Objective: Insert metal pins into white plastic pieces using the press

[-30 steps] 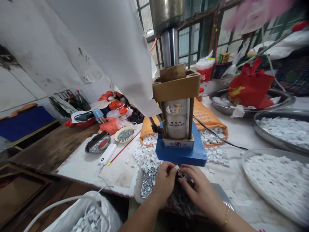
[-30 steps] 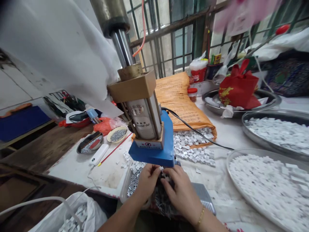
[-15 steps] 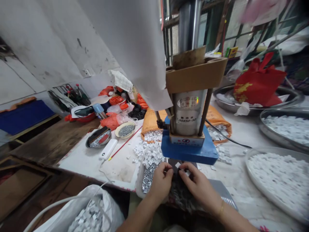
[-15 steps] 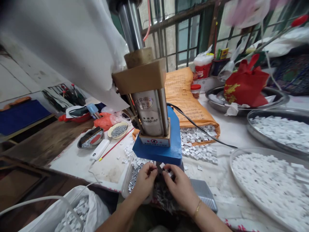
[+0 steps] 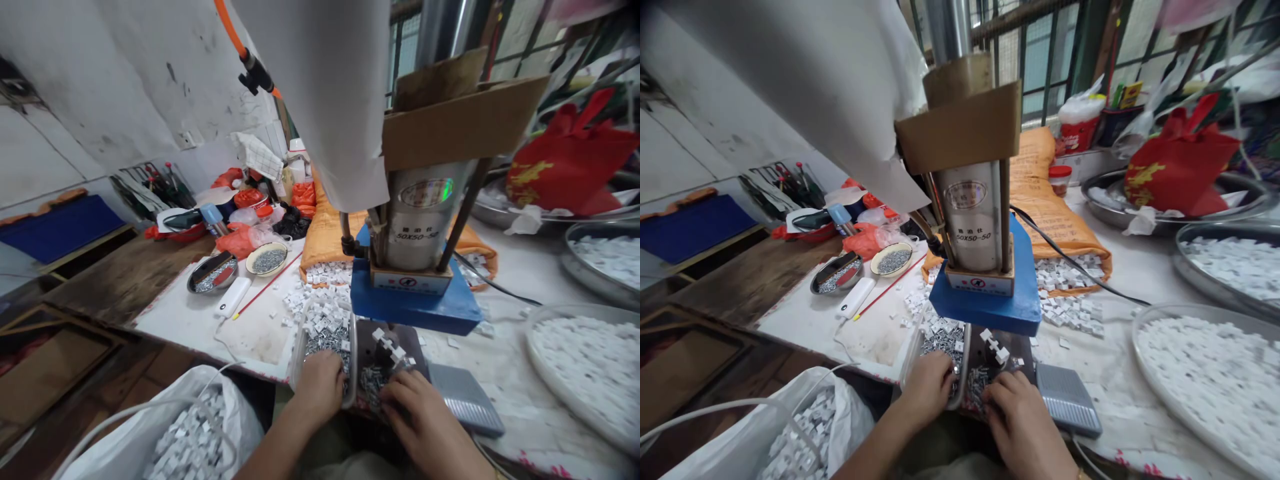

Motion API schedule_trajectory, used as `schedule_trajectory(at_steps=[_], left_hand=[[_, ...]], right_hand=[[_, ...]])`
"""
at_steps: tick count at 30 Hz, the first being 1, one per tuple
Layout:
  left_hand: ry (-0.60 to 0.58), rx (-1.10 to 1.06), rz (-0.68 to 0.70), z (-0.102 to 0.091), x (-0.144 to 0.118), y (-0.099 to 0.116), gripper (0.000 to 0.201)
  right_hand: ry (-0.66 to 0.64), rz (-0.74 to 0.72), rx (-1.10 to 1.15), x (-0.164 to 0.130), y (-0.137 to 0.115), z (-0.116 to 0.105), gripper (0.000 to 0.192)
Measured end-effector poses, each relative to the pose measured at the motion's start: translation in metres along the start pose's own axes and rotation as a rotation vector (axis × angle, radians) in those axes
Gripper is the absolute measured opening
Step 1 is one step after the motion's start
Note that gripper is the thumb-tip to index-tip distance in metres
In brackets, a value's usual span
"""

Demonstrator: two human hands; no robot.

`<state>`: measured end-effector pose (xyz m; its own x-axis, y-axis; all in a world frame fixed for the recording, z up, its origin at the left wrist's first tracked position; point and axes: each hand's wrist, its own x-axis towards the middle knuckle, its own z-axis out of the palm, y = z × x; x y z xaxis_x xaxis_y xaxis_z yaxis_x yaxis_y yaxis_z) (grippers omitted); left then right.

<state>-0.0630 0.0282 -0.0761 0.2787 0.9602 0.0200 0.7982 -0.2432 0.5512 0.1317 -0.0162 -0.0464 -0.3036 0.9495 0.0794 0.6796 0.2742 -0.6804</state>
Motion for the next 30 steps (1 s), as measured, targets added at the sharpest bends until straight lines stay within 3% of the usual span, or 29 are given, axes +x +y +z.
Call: schedule_trajectory(at_steps=[6,10,15,21,25,30], left_hand=[[0.158,-0.158,-0.051,-0.002,0.000,-0.003,0.014],[0.241,-0.304,-0.084,-0.009,0.000,0.011,0.012],[0.161,-0.619,-0.029,-0.013,-0.006,0.046,0.012],[0.101,-0.506,0.113,-0.010,-0.008,0.072,0.020],[0.019,-0.433,0.140,-0.007,-0.006,0.074,0.017],[-0.026,-0.393,0.144,-0.008,-0.007,0.075,0.015]], right_hand=[[0.194,0.203,0.363,-0.001,0.012,0.000,0.018],[0.237,0.314,0.621,0.000,0.011,-0.005,0.025],[0.250,0.371,0.782,0.005,0.007,-0.011,0.034],[0.286,0.366,0.882,0.003,0.014,-0.003,0.043],[0.276,0.346,0.976,0.002,0.014,0.000,0.044],[0.259,0.344,0.941,0.000,0.009,-0.003,0.045]])
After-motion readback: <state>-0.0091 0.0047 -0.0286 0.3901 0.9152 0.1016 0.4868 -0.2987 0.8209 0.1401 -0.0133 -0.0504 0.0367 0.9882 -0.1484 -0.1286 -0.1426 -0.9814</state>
